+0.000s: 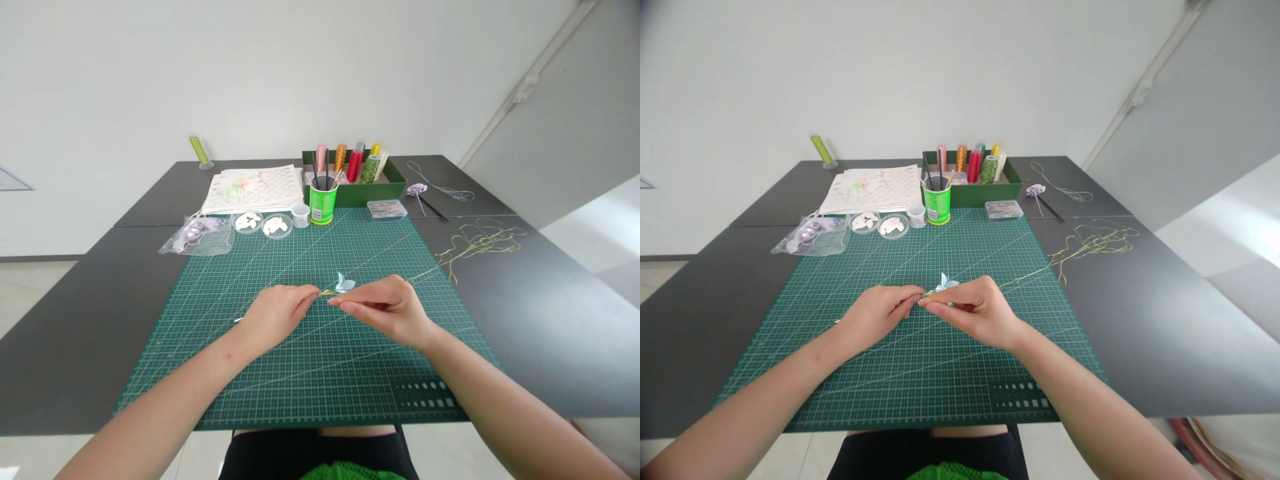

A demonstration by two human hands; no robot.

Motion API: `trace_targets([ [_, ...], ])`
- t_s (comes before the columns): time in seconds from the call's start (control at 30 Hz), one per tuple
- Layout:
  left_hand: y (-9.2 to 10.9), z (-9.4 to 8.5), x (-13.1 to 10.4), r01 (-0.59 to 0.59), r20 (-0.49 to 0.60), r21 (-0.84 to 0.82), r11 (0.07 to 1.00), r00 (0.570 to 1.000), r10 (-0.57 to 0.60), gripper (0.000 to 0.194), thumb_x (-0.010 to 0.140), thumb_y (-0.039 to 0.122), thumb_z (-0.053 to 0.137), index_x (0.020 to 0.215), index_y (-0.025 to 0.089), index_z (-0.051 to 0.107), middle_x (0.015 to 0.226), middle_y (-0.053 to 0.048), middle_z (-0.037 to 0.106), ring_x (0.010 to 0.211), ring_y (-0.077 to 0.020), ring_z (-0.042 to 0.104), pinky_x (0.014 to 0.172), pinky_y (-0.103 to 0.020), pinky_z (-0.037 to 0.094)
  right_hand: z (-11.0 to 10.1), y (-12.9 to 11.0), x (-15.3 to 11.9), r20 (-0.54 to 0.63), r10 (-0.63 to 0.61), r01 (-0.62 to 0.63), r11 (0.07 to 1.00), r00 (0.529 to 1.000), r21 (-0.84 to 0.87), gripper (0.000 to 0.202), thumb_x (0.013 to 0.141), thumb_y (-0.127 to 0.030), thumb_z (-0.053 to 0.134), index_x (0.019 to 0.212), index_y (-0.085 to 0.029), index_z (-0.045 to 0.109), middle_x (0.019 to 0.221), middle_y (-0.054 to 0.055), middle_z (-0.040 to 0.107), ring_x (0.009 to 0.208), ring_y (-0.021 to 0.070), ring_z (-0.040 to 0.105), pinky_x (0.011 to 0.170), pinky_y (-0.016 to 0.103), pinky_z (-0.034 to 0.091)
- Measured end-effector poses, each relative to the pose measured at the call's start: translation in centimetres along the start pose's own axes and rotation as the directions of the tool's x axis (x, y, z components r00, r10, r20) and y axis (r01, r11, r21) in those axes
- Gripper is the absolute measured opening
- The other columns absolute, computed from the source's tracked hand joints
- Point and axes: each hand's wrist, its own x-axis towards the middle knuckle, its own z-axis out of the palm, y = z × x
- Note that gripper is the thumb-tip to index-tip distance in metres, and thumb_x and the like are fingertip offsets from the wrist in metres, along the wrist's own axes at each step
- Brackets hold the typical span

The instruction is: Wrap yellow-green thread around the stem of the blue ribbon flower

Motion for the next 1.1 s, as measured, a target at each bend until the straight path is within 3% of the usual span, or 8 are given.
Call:
trace_targets([
  [0.17, 1.1, -0.2, -0.7, -0.054, 0.026, 0.0, 0.999, 0.998, 0.053, 0.034, 0.105, 0.034, 0.041, 0.113, 0.028, 0.073, 0.089, -0.001, 0.078, 0.072, -0.0205, 0.07, 0.062, -0.028, 0.039, -0.4, -0.3, -0.1, -0.058, -0.041, 0.039, 0.999, 0.997, -0.034, 0.018, 0.09, -0.025, 0.07, 0.104, -0.024, 0.082, 0.066, 0.002, 0.076, 0.043, 0.0095, 0.057, 0.039, 0.021, 0.042],
  [0.37, 2.0, -0.7, -1.0, -0.041, 0.106, -0.045, 0.998, 0.993, 0.046, 0.034, 0.104, 0.03, 0.043, 0.11, 0.025, 0.076, 0.085, -0.003, 0.078, 0.067, -0.0194, 0.069, 0.061, -0.028, 0.042, -0.7, 0.2, 0.2, -0.084, -0.021, 0.013, 0.995, 0.996, -0.101, 0.018, 0.09, -0.026, 0.07, 0.104, -0.026, 0.081, 0.09, 0.004, 0.08, 0.066, 0.0163, 0.076, 0.053, 0.022, 0.058],
  [0.57, 2.5, -1.0, -1.0, -0.043, 0.182, -0.142, 0.989, 0.981, 0.069, 0.032, 0.101, 0.022, 0.045, 0.107, 0.023, 0.077, 0.076, 0.0, 0.075, 0.062, -0.0145, 0.066, 0.058, -0.024, 0.042, -0.5, 1.0, 0.4, -0.099, -0.011, 0.0, 0.994, 0.995, -0.111, 0.018, 0.091, -0.026, 0.068, 0.104, -0.025, 0.081, 0.098, 0.003, 0.08, 0.081, 0.0174, 0.079, 0.066, 0.022, 0.063],
  [0.9, 2.7, -1.2, -1.2, -0.075, 0.195, -0.185, 0.98, 0.974, 0.112, 0.032, 0.104, 0.024, 0.044, 0.107, 0.022, 0.076, 0.073, 0.002, 0.073, 0.065, -0.0131, 0.067, 0.062, -0.023, 0.043, -0.2, 2.4, 0.6, -0.145, 0.079, -0.095, 0.99, 0.986, -0.108, 0.018, 0.092, -0.029, 0.066, 0.101, -0.023, 0.082, 0.1, 0.004, 0.08, 0.088, 0.0188, 0.078, 0.073, 0.024, 0.064],
  [1.1, 2.4, -1.1, -1.1, -0.106, 0.151, -0.202, 0.974, 0.979, 0.138, 0.029, 0.104, 0.025, 0.045, 0.105, 0.022, 0.074, 0.073, 0.004, 0.072, 0.062, -0.0109, 0.064, 0.06, -0.022, 0.042, -0.4, 3.5, 0.9, -0.149, 0.138, -0.153, 0.984, 0.979, -0.093, 0.02, 0.091, -0.033, 0.067, 0.099, -0.022, 0.082, 0.101, 0.005, 0.08, 0.091, 0.0211, 0.078, 0.075, 0.027, 0.063],
])
